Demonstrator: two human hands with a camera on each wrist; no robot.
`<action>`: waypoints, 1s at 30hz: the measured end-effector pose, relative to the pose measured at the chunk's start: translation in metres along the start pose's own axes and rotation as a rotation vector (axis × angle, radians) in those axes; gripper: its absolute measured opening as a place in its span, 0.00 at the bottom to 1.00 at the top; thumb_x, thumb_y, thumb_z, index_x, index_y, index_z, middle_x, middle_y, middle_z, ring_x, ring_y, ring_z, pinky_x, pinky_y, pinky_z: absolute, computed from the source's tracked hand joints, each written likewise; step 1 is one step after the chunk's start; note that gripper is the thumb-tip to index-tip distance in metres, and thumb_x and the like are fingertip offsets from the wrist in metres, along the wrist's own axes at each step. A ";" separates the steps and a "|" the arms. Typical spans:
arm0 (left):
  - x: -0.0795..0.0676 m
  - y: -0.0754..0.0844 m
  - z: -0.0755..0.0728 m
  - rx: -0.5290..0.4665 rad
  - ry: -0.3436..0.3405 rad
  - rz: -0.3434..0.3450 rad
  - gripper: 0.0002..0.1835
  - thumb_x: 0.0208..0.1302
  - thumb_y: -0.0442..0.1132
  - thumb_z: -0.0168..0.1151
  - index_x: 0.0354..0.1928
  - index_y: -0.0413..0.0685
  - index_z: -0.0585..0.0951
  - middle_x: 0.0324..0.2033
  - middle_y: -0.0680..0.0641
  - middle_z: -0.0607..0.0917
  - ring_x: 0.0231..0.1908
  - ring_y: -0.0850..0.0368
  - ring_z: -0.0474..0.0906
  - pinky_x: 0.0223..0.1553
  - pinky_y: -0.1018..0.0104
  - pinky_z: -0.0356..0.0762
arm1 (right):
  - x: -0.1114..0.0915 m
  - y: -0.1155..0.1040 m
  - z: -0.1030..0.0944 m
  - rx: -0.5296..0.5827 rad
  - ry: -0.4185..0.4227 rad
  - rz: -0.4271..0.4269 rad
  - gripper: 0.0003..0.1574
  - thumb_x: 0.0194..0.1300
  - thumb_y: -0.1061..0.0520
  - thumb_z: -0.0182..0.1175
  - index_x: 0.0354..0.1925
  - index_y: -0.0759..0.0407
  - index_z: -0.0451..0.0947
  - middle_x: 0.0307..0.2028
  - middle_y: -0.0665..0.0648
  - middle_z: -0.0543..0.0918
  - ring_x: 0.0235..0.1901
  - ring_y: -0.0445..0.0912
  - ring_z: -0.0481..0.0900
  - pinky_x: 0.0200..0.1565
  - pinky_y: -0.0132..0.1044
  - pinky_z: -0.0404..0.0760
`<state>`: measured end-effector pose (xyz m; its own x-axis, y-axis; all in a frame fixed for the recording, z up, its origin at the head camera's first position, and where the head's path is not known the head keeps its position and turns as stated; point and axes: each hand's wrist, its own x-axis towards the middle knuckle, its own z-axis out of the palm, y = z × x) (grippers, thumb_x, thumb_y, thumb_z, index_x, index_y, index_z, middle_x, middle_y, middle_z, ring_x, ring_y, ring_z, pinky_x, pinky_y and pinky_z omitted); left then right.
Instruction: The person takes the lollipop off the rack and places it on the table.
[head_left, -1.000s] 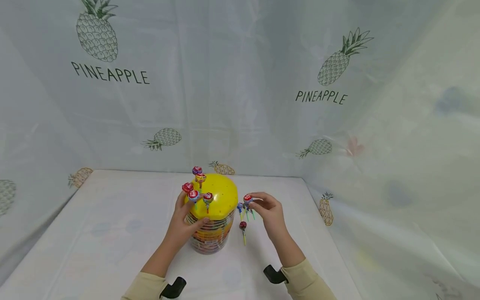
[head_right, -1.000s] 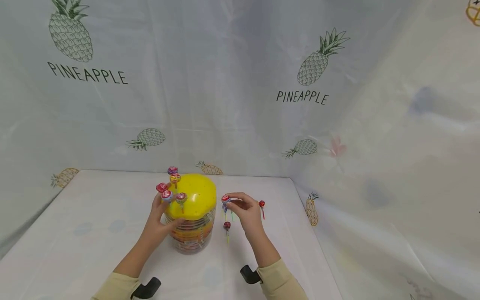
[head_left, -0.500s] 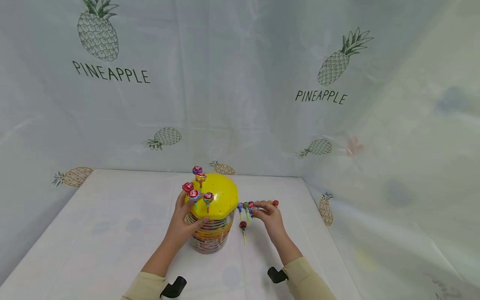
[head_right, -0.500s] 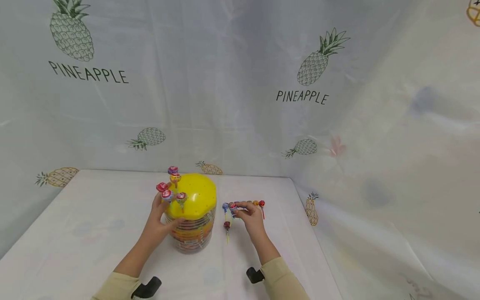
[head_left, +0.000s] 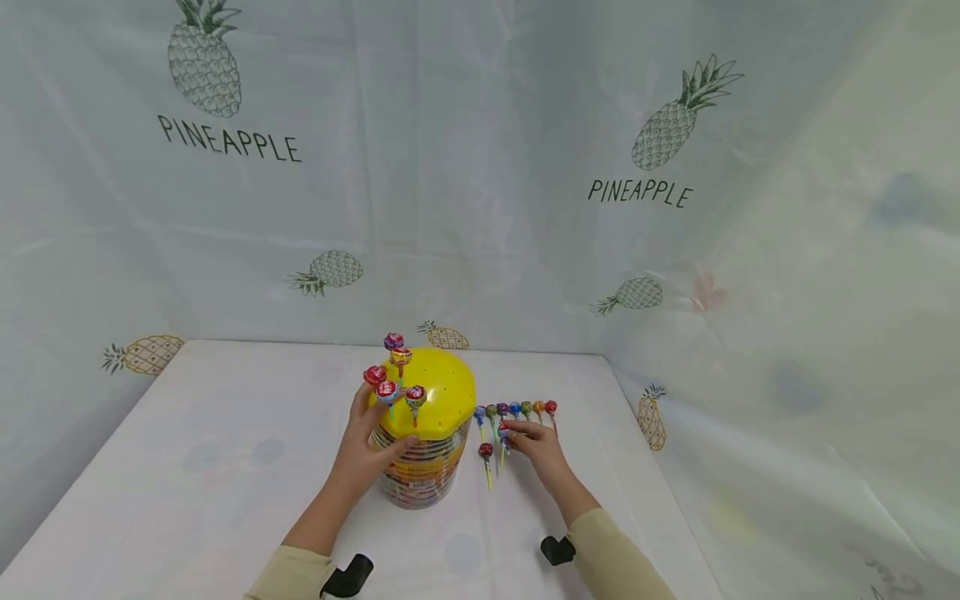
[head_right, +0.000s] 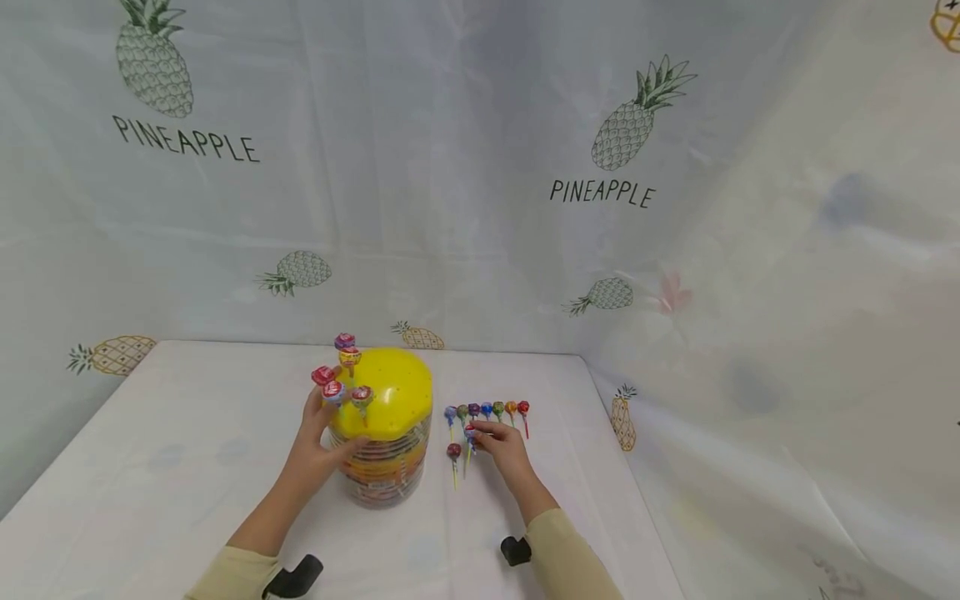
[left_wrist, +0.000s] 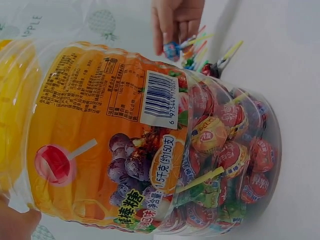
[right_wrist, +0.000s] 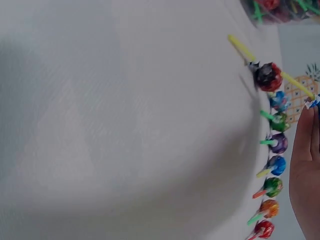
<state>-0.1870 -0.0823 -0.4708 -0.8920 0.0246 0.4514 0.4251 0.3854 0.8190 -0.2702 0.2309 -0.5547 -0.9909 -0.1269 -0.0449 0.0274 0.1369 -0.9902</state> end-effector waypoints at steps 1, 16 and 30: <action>0.000 0.000 0.000 0.000 0.001 0.000 0.34 0.56 0.39 0.72 0.66 0.49 0.72 0.72 0.44 0.52 0.70 0.35 0.51 0.60 0.30 0.59 | 0.001 0.002 -0.001 0.005 -0.007 0.007 0.16 0.69 0.64 0.57 0.53 0.71 0.79 0.47 0.63 0.83 0.40 0.47 0.83 0.46 0.39 0.83; -0.006 0.004 0.001 -0.003 0.004 -0.010 0.33 0.57 0.39 0.72 0.66 0.51 0.72 0.72 0.43 0.51 0.69 0.34 0.50 0.59 0.29 0.58 | 0.010 0.022 -0.005 -0.148 -0.010 0.123 0.20 0.58 0.61 0.70 0.50 0.62 0.82 0.43 0.57 0.85 0.37 0.45 0.82 0.42 0.36 0.82; 0.006 -0.008 -0.005 -0.013 -0.015 -0.004 0.32 0.58 0.41 0.71 0.65 0.51 0.73 0.72 0.45 0.51 0.70 0.35 0.50 0.60 0.30 0.59 | 0.023 0.030 0.007 -0.305 -0.030 0.111 0.14 0.62 0.62 0.66 0.47 0.62 0.83 0.36 0.54 0.84 0.31 0.45 0.79 0.31 0.35 0.80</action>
<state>-0.1948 -0.0899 -0.4726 -0.8960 0.0366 0.4426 0.4231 0.3735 0.8255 -0.2911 0.2256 -0.5862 -0.9796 -0.1232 -0.1589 0.0899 0.4386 -0.8942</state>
